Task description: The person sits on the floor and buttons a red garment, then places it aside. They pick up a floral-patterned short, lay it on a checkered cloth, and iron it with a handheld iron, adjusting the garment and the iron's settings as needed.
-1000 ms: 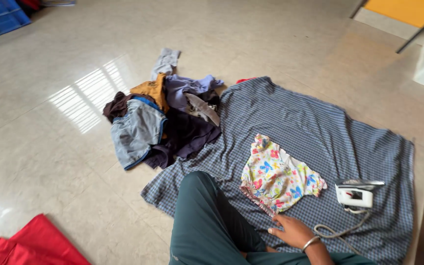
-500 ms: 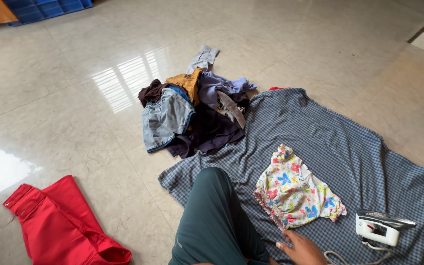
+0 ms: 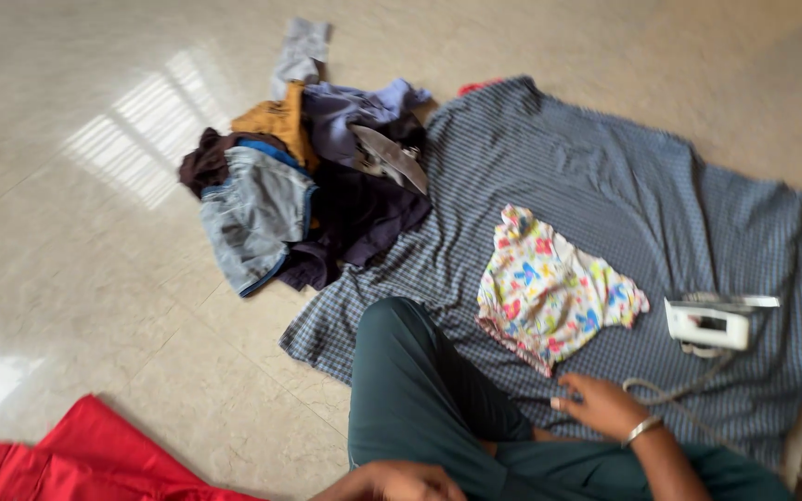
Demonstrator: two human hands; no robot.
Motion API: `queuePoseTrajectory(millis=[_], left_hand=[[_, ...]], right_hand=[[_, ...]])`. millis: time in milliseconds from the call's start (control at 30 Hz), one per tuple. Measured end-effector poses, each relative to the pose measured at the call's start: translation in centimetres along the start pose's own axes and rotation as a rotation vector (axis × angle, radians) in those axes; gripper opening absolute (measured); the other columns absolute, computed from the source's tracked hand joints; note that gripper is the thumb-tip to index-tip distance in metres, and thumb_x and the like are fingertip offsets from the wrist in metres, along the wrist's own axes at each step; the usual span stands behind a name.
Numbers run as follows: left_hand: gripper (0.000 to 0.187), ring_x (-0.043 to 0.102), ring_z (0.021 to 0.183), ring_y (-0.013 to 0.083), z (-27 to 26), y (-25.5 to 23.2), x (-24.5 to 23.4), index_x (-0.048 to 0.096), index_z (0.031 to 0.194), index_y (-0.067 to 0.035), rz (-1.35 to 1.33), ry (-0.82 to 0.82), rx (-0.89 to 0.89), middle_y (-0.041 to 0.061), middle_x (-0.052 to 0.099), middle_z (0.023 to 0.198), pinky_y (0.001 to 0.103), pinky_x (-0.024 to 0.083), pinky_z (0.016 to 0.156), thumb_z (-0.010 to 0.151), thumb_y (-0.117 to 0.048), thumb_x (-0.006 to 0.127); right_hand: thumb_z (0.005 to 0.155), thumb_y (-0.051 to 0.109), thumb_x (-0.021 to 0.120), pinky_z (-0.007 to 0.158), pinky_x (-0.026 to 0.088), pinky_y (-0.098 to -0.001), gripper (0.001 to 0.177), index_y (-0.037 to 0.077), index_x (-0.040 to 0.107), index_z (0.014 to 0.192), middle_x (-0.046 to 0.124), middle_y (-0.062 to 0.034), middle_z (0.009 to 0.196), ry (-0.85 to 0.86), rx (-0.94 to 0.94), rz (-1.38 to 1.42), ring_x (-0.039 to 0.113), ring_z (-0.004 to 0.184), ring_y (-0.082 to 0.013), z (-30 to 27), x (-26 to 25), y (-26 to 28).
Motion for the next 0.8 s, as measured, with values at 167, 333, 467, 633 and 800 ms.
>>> queuePoseTrajectory(millis=[167, 333, 467, 633, 800], left_hand=[[0.040, 0.073, 0.090, 0.0204, 0.5, -6.7, -2.1, 0.069, 0.116, 0.003, 0.211, -0.236, 0.048, 0.011, 0.076, 0.099, 0.035, 0.058, 0.085, 0.108, -0.035, 0.064], [0.043, 0.075, 0.083, 0.0323, 1.5, -18.4, -7.1, 0.077, 0.104, -0.009, 1.061, -0.871, 0.109, 0.017, 0.077, 0.089, 0.044, 0.058, 0.074, 0.092, -0.049, 0.066], [0.048, 0.072, 0.094, 0.0371, 6.3, -20.9, -12.9, 0.069, 0.115, -0.007, 1.377, -1.055, 0.173, 0.018, 0.073, 0.111, 0.048, 0.057, 0.080, 0.089, -0.047, 0.073], [0.057, 0.055, 0.120, 0.0404, 12.6, -17.9, -19.4, 0.063, 0.125, -0.011, 1.525, -1.097, -0.043, 0.014, 0.059, 0.131, 0.051, 0.050, 0.094, 0.079, -0.039, 0.078], [0.047, 0.053, 0.121, 0.0400, 15.1, -14.6, -21.7, 0.063, 0.127, -0.017, 1.635, -1.080, -0.102, 0.010, 0.054, 0.137, 0.051, 0.052, 0.090, 0.081, -0.022, 0.072]], right_hand=[[0.088, 0.052, 0.067, 0.091, 0.056, -0.0436, 0.050, 0.015, 0.066, 0.122, 0.073, -0.0128, 0.117, -0.049, -0.092, -0.190, 0.070, 0.109, -0.0329, 0.1, -6.0, 4.9], [0.089, 0.046, 0.064, 0.087, 0.055, -0.0485, 0.048, 0.013, 0.063, 0.123, 0.071, -0.0127, 0.119, -0.162, -0.100, -0.210, 0.070, 0.104, -0.0363, 1.9, -10.4, 6.8], [0.090, 0.046, 0.064, 0.088, 0.055, -0.0485, 0.048, 0.010, 0.063, 0.122, 0.072, -0.0165, 0.115, -0.141, -0.105, -0.242, 0.070, 0.104, -0.0373, 5.9, -7.2, 2.7], [0.080, 0.053, 0.075, 0.090, 0.053, -0.0488, 0.067, 0.007, 0.057, 0.125, 0.071, -0.0205, 0.111, 0.049, -0.108, -0.227, 0.068, 0.105, -0.0390, 8.9, -0.6, -2.5], [0.085, 0.047, 0.074, 0.087, 0.057, -0.0472, 0.060, 0.002, 0.057, 0.122, 0.073, -0.0191, 0.108, 0.026, -0.043, -0.307, 0.071, 0.103, -0.0368, 10.1, 0.9, -2.4]])
Point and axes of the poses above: each hand's wrist, its own z-axis towards the middle knuckle, its own x-axis out of the palm, y = z × x, the point moved 8 cm from there along z, towards the middle knuckle
